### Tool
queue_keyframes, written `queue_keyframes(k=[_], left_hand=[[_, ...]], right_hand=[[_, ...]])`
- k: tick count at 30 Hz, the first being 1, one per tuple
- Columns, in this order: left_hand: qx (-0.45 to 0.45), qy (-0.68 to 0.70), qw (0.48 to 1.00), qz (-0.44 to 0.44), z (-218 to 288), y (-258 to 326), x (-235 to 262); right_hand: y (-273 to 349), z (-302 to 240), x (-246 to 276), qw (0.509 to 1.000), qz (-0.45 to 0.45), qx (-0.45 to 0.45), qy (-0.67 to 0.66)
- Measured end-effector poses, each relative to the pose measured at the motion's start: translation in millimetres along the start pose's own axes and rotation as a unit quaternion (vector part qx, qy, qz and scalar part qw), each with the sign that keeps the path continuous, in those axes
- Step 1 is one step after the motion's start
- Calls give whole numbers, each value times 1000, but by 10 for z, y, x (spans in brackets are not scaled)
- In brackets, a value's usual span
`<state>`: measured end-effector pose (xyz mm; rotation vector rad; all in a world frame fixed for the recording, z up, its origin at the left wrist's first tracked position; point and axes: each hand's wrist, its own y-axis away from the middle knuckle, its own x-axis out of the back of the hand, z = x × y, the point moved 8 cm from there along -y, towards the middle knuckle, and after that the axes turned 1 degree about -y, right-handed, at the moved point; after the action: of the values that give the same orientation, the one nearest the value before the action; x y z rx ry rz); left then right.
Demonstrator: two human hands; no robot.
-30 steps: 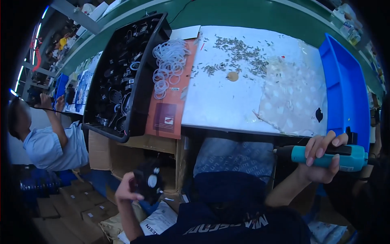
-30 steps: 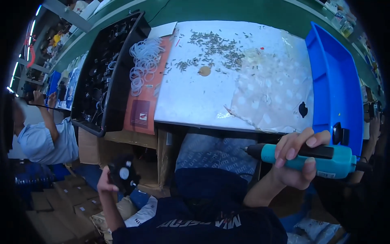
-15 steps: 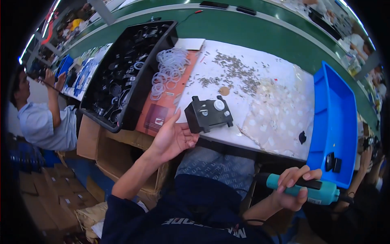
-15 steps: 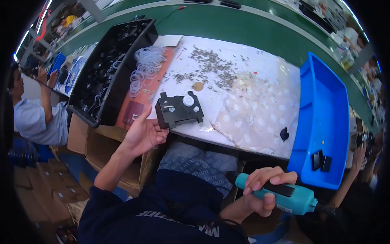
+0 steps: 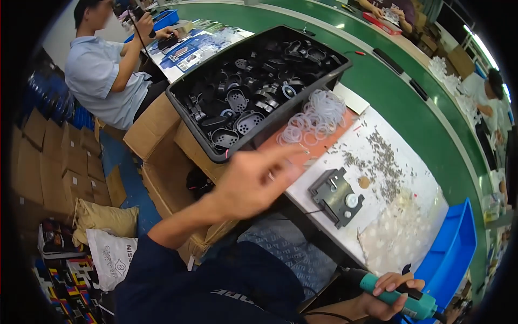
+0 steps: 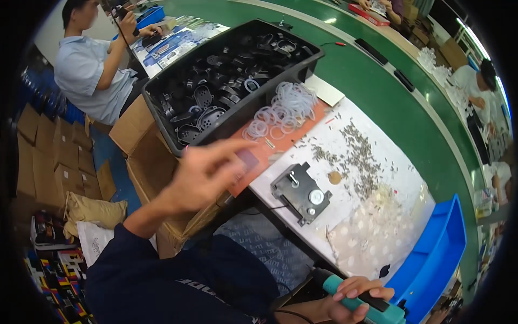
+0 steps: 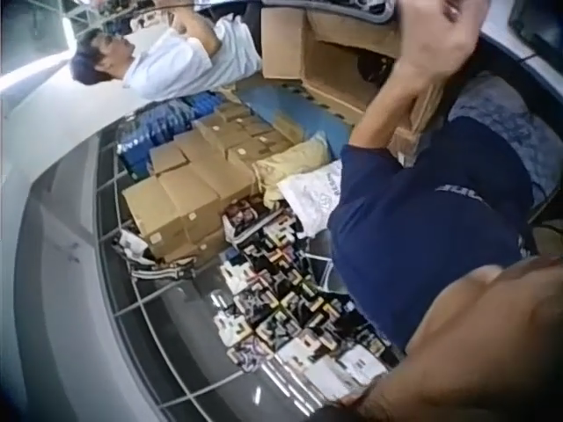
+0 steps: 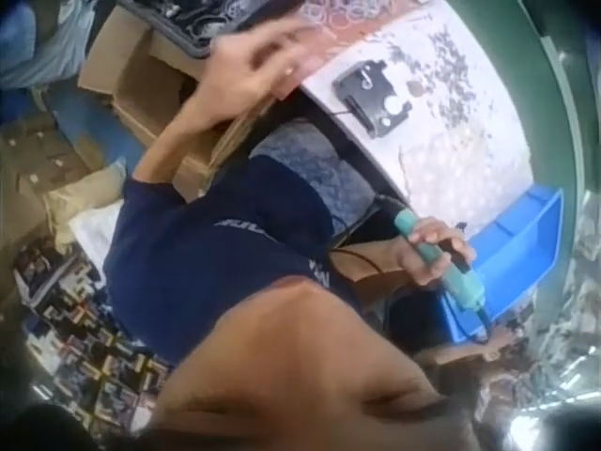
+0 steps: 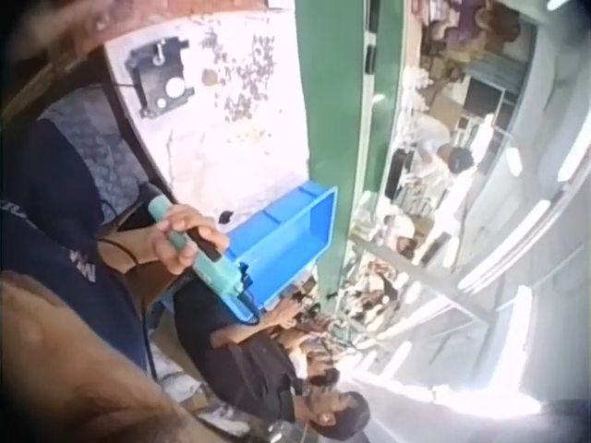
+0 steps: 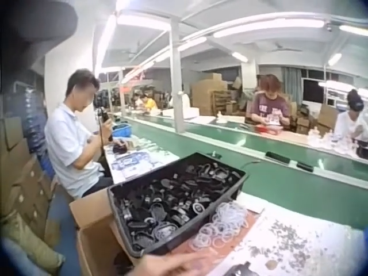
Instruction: Assembling various small lighting components and housings using an electric screwdriver at a factory workbench.
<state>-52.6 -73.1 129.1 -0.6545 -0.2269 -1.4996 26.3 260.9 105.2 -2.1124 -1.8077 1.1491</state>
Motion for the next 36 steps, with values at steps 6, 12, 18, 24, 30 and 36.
queue_keyframes(k=[6, 12, 18, 24, 30, 36], left_hand=[[3, -277, 949, 154, -572, -590, 1188], [-46, -241, 961, 127, -648, -947, 1142], [-63, -243, 963, 93, -469, -1169, 963], [-175, -227, 952, -108, -420, -1358, 545], [-260, -231, 932, -105, -293, -1425, 437], [-186, -215, 946, -153, -450, -1436, 343]], right_hand=[[-97, 99, -91, 1000, 20, -2, -6], [-75, 129, -96, 1000, -6, -4, -1], [-52, 132, -15, 1000, 4, -20, 13], [29, 140, 56, 999, 21, -21, 20], [66, 81, 116, 999, 30, -20, 21], [107, 63, 87, 998, 37, -44, 26]])
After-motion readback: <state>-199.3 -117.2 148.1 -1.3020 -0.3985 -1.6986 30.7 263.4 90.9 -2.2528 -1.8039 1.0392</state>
